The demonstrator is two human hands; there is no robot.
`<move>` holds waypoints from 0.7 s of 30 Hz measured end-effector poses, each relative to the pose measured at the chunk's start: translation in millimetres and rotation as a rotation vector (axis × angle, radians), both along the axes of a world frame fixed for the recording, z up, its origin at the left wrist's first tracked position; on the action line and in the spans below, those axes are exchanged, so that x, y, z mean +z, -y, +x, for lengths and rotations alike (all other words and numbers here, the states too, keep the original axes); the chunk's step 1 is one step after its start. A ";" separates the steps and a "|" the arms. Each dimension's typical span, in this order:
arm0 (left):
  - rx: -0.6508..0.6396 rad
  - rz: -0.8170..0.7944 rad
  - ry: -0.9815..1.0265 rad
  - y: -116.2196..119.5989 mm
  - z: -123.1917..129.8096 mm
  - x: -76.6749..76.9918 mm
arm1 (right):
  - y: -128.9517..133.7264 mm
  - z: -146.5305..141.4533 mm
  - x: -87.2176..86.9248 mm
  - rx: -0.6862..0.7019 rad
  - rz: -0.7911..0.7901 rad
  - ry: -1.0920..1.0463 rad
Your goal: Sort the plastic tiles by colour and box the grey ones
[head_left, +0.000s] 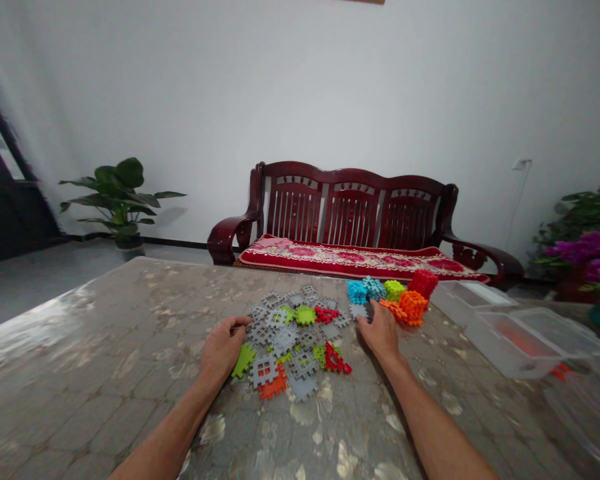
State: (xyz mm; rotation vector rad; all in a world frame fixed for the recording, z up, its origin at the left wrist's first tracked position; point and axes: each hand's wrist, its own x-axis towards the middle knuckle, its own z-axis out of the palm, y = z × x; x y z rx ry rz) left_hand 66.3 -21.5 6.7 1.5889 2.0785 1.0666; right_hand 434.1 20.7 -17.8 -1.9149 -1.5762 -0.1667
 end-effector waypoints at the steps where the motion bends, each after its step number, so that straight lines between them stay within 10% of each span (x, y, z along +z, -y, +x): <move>1: -0.003 0.004 0.000 -0.4 -0.1 -0.9 | -0.3 -1.5 1.3 0.004 -0.006 0.005; 16: -0.001 -0.014 -0.013 2.7 2.7 3.2 | 1.8 -10.9 9.5 -0.008 -0.081 0.189; 21: -0.066 0.034 -0.049 5.3 6.1 2.9 | 18.4 -37.3 21.0 0.248 0.091 0.083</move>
